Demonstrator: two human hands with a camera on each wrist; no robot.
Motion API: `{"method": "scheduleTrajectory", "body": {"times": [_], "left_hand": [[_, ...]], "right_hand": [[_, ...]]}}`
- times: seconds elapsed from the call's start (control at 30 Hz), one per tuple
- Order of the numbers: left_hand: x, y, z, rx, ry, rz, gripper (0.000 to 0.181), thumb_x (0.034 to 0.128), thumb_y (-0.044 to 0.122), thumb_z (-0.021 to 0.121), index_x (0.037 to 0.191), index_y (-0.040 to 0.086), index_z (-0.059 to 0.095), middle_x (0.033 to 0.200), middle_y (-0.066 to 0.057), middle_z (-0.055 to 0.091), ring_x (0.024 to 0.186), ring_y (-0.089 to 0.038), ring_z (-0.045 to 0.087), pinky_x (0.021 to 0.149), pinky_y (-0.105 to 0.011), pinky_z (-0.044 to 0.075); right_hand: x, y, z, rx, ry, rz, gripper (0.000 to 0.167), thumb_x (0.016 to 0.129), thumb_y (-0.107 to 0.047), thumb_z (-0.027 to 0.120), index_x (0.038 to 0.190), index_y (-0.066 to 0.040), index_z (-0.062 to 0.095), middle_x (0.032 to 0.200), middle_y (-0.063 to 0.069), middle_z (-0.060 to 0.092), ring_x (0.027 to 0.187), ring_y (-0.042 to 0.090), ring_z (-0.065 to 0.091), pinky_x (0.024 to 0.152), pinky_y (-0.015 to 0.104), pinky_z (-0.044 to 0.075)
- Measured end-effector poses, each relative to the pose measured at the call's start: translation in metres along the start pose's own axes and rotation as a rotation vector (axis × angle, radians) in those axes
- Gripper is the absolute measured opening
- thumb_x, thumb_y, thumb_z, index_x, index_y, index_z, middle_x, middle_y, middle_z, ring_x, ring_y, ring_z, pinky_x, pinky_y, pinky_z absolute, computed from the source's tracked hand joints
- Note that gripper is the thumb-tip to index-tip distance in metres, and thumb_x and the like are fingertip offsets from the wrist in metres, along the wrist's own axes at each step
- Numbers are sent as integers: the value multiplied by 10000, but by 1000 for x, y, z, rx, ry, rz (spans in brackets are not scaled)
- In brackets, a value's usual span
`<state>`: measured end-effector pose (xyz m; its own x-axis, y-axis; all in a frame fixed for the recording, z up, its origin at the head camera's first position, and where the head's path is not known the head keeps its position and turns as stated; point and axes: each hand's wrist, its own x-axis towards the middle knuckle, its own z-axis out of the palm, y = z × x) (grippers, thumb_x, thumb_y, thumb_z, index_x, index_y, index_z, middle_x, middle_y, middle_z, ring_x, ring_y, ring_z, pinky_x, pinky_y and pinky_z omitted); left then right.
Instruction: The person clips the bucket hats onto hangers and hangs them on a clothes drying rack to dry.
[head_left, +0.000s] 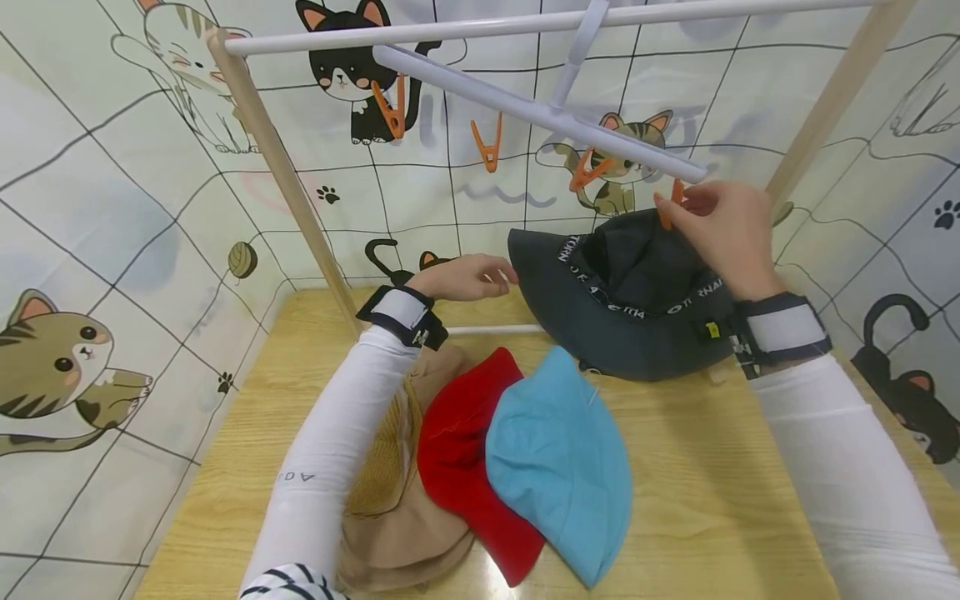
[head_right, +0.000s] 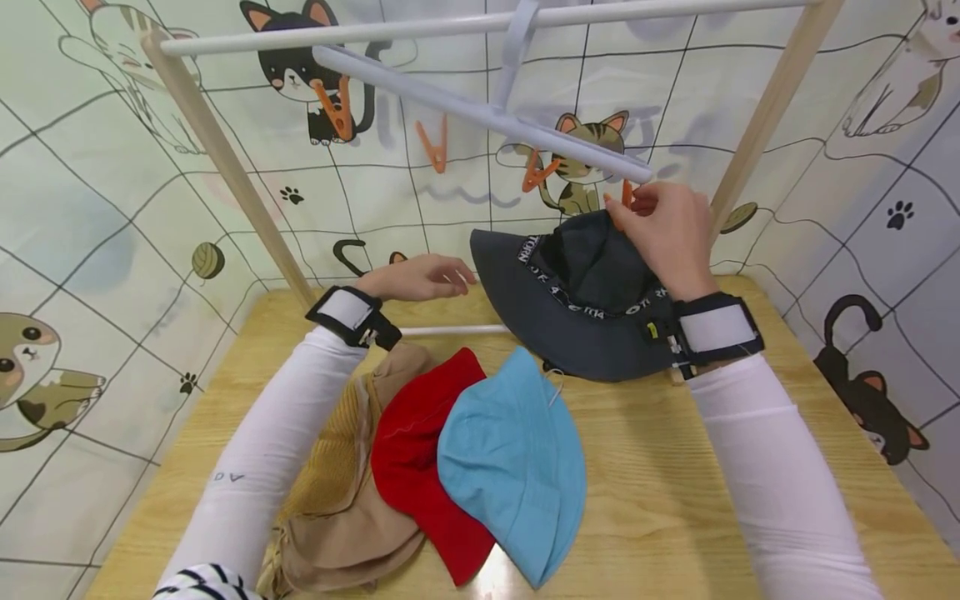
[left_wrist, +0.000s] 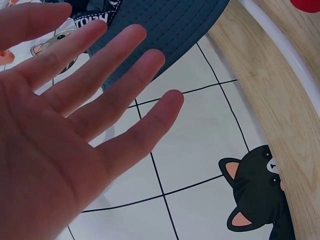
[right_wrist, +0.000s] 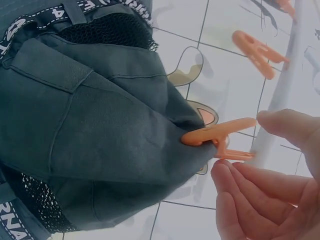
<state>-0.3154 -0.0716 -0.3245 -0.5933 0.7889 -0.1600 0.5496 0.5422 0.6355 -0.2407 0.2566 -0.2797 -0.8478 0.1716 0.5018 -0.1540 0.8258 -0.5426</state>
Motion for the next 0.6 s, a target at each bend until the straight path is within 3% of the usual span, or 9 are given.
{"method": "scheduleTrajectory", "body": {"times": [0.3, 0.47, 0.6], "left_hand": [[-6, -2, 6, -15, -30, -5, 308, 967, 84, 481, 1263, 24, 543, 1209, -116, 592, 1099, -242, 565, 910, -357, 456], [-12, 2, 10, 5, -65, 6, 304, 957, 82, 494, 1252, 28, 549, 1208, -109, 589, 1084, -240, 571, 903, -356, 458], [-18, 3, 12, 30, -50, 30, 300, 954, 84, 514, 1245, 26, 560, 1230, -109, 578, 1104, -241, 569, 908, -354, 462]], "right_hand": [[-20, -3, -1, 8, -17, -52, 464, 885, -340, 674, 1086, 78, 679, 986, 275, 671, 869, 425, 635, 717, 420, 380], [-32, -5, 3, 20, -43, -83, 422, 878, -310, 697, 1080, 60, 689, 985, 250, 682, 848, 396, 657, 712, 378, 399], [-42, -3, 8, 32, -77, -104, 404, 875, -290, 706, 1074, 62, 685, 978, 247, 682, 843, 388, 657, 697, 384, 426]]}}
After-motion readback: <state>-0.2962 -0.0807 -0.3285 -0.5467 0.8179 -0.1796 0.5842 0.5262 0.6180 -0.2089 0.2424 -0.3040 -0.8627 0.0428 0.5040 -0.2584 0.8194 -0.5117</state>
